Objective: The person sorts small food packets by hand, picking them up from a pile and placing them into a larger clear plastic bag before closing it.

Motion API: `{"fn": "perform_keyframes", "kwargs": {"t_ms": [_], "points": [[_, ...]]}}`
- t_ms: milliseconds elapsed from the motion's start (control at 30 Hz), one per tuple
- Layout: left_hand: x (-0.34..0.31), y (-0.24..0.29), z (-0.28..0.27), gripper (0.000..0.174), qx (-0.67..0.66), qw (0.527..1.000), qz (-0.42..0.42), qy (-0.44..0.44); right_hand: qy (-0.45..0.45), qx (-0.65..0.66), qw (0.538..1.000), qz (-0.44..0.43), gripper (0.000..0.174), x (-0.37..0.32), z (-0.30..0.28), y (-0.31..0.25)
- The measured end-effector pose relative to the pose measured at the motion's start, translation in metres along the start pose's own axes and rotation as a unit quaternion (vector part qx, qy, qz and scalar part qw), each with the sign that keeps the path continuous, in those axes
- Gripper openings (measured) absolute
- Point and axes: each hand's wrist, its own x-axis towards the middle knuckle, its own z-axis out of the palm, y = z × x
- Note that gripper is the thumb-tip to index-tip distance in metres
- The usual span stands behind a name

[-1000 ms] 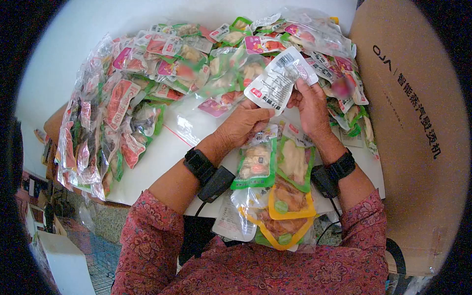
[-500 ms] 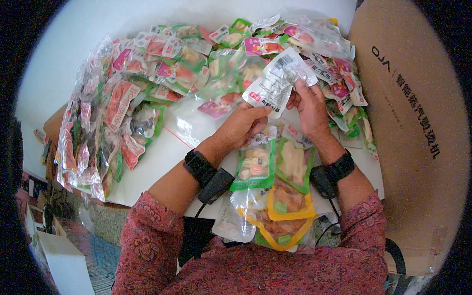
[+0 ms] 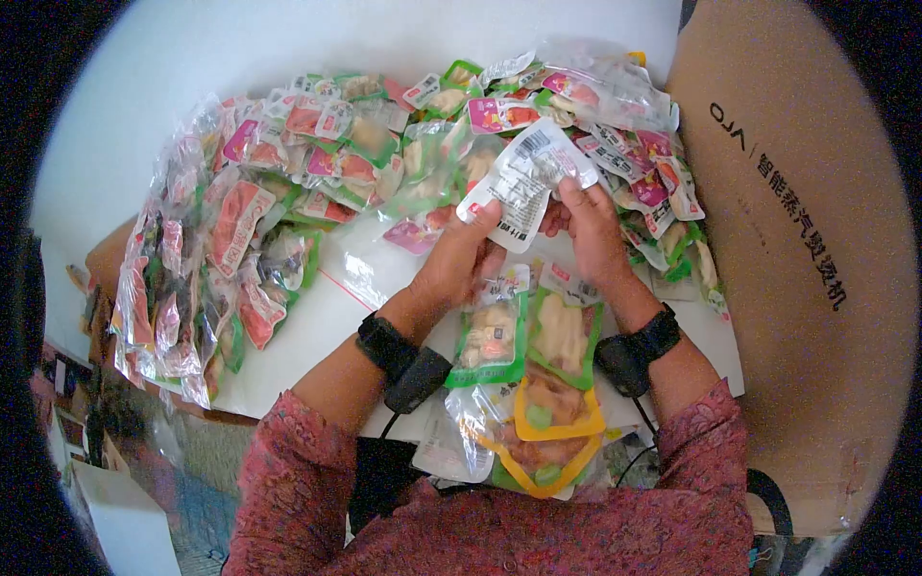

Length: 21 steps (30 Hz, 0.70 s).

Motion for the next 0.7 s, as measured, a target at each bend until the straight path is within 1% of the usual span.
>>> {"fn": "perform_keyframes", "kwargs": {"t_ms": [67,100,167,200,267,333,367,433,467,533,667,700], "points": [[-0.001,0.003,-0.001,0.027,0.022,1.0,-0.001,0.006,-0.012,-0.034,0.999,0.025,0.03,0.001,-0.004,0.002],[-0.002,0.005,-0.001,0.027,0.041,0.999,0.007,-0.002,-0.007,-0.047,0.999,0.016,0.03,0.0,-0.003,0.001],[-0.004,0.006,0.001,0.026,0.066,0.998,0.017,-0.013,-0.011,-0.048,0.999,0.019,0.029,0.0,-0.006,-0.001],[-0.004,0.005,0.001,0.027,0.057,0.998,0.028,-0.01,-0.016,-0.051,0.998,0.028,0.028,0.001,-0.007,-0.002],[-0.001,0.004,0.002,0.028,0.053,0.998,0.037,-0.01,-0.014,-0.024,0.999,0.02,0.031,0.0,-0.006,-0.003],[-0.002,0.008,0.004,0.037,-0.064,0.998,0.017,0.007,-0.015,-0.034,0.999,0.018,0.03,-0.002,-0.005,-0.004],[-0.002,0.009,0.005,0.037,-0.061,0.998,0.015,0.008,-0.014,-0.03,0.999,0.017,0.03,-0.003,-0.004,-0.005],[-0.005,0.014,0.006,0.042,-0.093,0.995,0.037,-0.005,0.001,-0.052,0.999,0.01,0.029,-0.005,-0.002,-0.006],[-0.005,0.014,0.006,0.042,-0.092,0.995,0.035,-0.001,0.0,-0.048,0.999,0.013,0.029,-0.005,-0.001,-0.006],[-0.003,0.011,0.006,0.044,-0.13,0.99,0.055,0.009,0.023,-0.026,0.999,0.018,0.028,-0.003,-0.002,-0.003],[-0.001,0.009,0.003,0.044,-0.128,0.991,0.043,0.016,0.035,-0.018,0.999,0.026,0.029,-0.002,-0.002,-0.002],[-0.002,0.01,0.004,0.039,-0.136,0.99,0.041,0.007,0.022,-0.007,0.999,0.026,0.029,-0.001,-0.005,0.001]]}}
